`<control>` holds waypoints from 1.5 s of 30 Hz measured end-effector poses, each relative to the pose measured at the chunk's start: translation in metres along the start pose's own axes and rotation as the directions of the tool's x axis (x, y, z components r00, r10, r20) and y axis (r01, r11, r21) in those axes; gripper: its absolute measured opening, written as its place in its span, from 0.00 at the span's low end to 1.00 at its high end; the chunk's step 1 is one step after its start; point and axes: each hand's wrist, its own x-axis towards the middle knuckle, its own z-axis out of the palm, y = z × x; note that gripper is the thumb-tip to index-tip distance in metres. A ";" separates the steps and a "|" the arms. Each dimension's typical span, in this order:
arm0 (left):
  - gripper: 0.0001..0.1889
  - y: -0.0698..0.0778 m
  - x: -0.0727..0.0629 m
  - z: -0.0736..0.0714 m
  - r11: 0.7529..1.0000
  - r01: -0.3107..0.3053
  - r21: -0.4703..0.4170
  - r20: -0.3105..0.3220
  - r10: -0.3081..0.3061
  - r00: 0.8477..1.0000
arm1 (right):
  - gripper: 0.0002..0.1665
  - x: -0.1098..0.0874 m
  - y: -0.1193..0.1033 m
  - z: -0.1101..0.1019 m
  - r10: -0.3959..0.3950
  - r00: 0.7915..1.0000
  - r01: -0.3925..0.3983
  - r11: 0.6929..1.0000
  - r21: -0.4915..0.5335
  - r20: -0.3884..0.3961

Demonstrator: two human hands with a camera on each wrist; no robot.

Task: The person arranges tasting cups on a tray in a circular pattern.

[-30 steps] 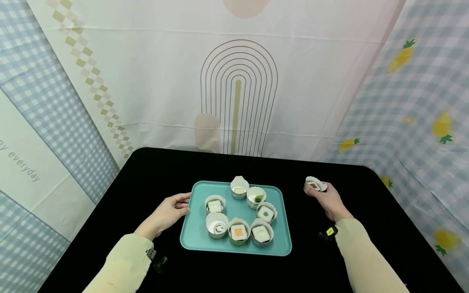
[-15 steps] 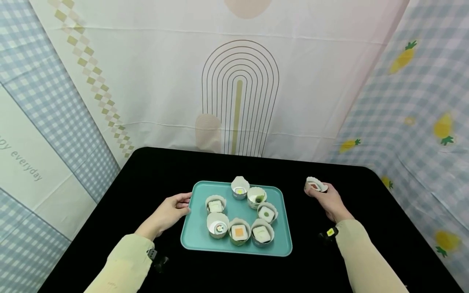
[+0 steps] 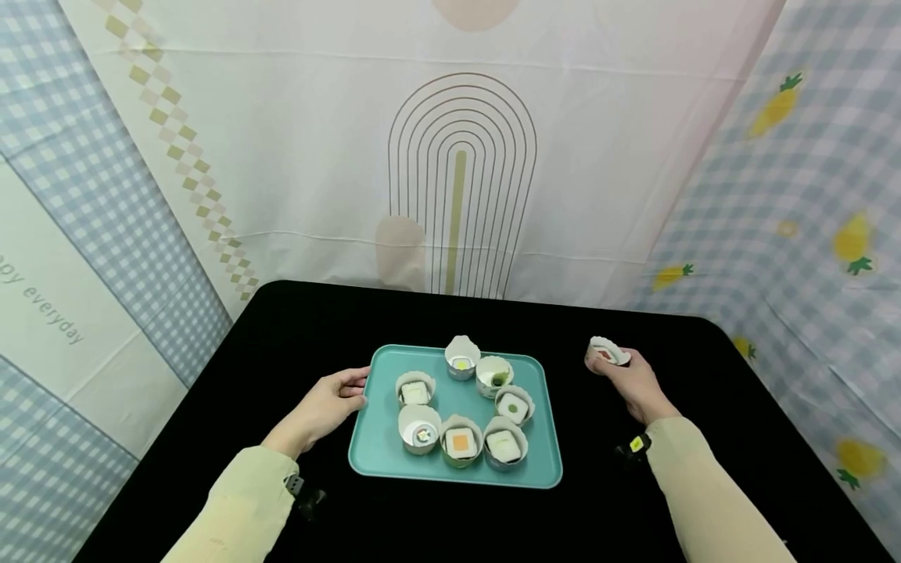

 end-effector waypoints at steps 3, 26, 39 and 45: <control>0.27 0.000 0.001 0.001 1.000 -0.003 0.001 0.003 0.003 1.000 | 0.49 -0.001 -0.001 0.000 0.009 1.000 -0.010 1.000 -0.028 -0.029; 0.28 0.000 0.002 0.000 1.000 0.004 -0.021 0.002 -0.004 1.000 | 0.49 -0.014 -0.039 0.005 -0.110 0.981 0.079 0.979 -0.187 -0.162; 0.28 -0.003 0.002 -0.001 1.000 -0.012 -0.022 0.003 0.013 1.000 | 0.44 -0.023 -0.079 0.040 -0.210 0.973 0.192 0.967 -0.166 -0.096; 0.28 -0.004 0.002 0.000 1.000 -0.015 -0.028 0.005 0.015 1.000 | 0.42 -0.025 -0.096 0.062 -0.249 0.968 0.241 0.959 -0.148 -0.038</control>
